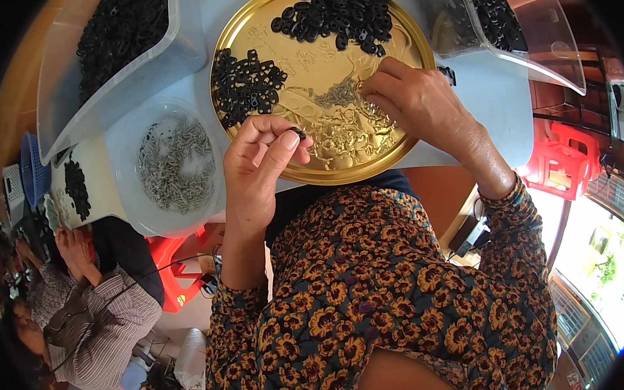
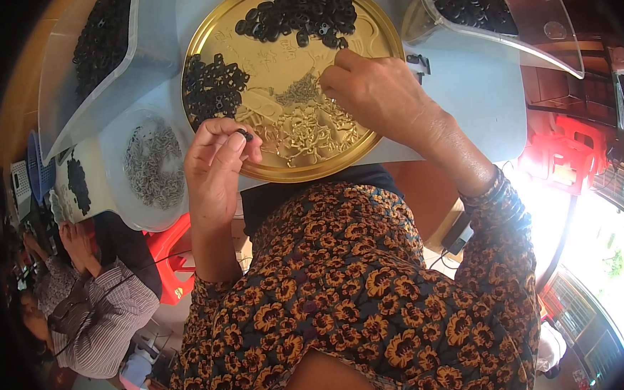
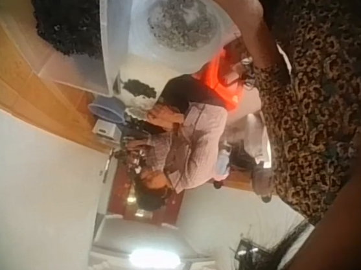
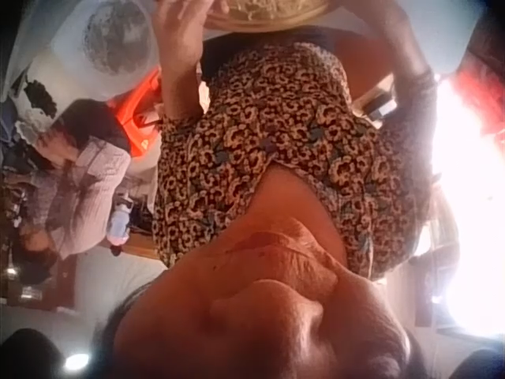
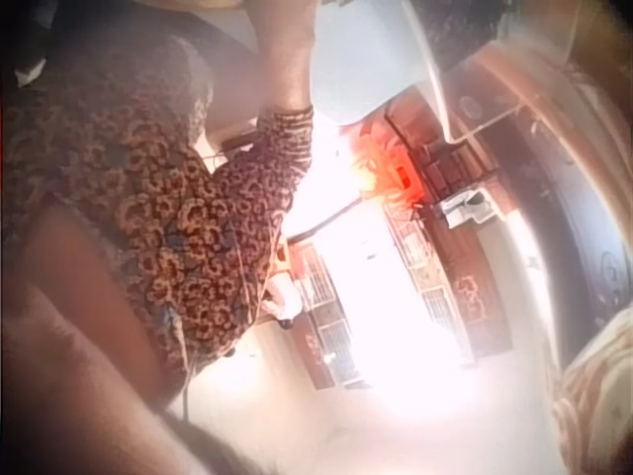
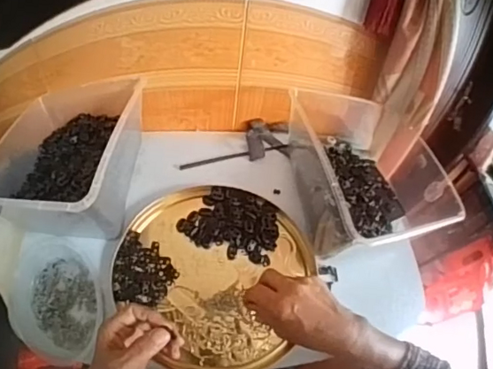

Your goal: The person assembles small plastic components by hand, picking up plastic pieces and metal springs from a tray and fitting them together.

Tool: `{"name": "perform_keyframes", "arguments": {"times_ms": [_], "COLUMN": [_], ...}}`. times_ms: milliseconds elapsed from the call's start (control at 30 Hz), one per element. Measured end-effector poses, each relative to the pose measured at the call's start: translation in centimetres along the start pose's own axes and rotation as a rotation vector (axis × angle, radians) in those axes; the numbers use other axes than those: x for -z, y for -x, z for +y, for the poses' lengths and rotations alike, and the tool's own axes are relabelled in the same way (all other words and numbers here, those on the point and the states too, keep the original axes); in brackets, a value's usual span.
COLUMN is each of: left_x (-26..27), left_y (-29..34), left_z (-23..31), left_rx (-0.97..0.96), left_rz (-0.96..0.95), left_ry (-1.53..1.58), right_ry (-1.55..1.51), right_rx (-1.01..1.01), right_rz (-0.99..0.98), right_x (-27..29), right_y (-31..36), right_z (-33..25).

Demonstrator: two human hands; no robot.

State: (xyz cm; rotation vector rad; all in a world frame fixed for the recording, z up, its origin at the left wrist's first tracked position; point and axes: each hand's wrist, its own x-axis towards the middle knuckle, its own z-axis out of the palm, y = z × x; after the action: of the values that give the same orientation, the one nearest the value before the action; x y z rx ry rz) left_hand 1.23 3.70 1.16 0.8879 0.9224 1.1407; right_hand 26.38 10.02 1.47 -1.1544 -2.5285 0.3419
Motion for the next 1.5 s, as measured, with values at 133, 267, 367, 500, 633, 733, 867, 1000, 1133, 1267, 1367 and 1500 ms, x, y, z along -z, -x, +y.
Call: {"name": "perform_keyframes", "arguments": {"times_ms": [133, 267, 367, 500, 633, 733, 867, 1000, 1133, 1267, 1367, 1500], "left_x": [-0.1, -0.2, -0.2, -0.1, -0.4, -0.5, -0.5, -0.4, -0.3, -0.5, -0.5, -0.6], "left_y": [0.0, 0.0, -0.2, -0.1, -0.2, -0.3, -0.3, -0.2, -0.2, -0.3, -0.3, -0.3], "left_z": [0.1, 0.0, 0.0, 0.0, 0.1, 0.1, 0.1, 0.0, -0.2, -0.1, -0.1, -0.1], "left_rx": [0.016, 0.012, 0.013, 0.031, 0.018, 0.023, 0.021, 0.025, 0.008, 0.019, 0.025, 0.031], "left_rz": [0.009, -0.004, -0.013, -0.022, -0.005, -0.008, -0.012, 0.007, -0.007, -0.008, 0.0, 0.0], "left_ry": [-0.008, -0.009, -0.013, -0.04, -0.012, -0.013, -0.018, -0.016, -0.001, -0.005, -0.021, -0.017], "right_ry": [0.03, 0.067, 0.026, -0.081, -0.113, -0.132, -0.09, -0.086, -0.157, -0.129, -0.106, -0.015], "right_rx": [-0.022, -0.012, -0.036, -0.051, -0.105, -0.092, -0.083, -0.076, -0.026, -0.013, 0.008, 0.062], "right_rz": [-0.028, -0.02, -0.012, 0.031, 0.046, 0.007, -0.011, -0.044, 0.002, 0.027, 0.006, -0.072], "right_x": [0.1, -0.1, 0.0, 0.8, 1.0, 0.4, -0.1, -0.1, -0.4, -0.4, -0.4, -0.1], "right_y": [0.0, 0.0, -0.1, -0.1, 0.3, 0.5, 0.7, 1.1, 1.5, 1.6, 1.3, 0.5], "right_z": [0.0, 0.0, -0.1, -0.4, -0.9, -1.2, -1.3, -1.4, -1.1, -0.8, -0.9, -0.7]}}
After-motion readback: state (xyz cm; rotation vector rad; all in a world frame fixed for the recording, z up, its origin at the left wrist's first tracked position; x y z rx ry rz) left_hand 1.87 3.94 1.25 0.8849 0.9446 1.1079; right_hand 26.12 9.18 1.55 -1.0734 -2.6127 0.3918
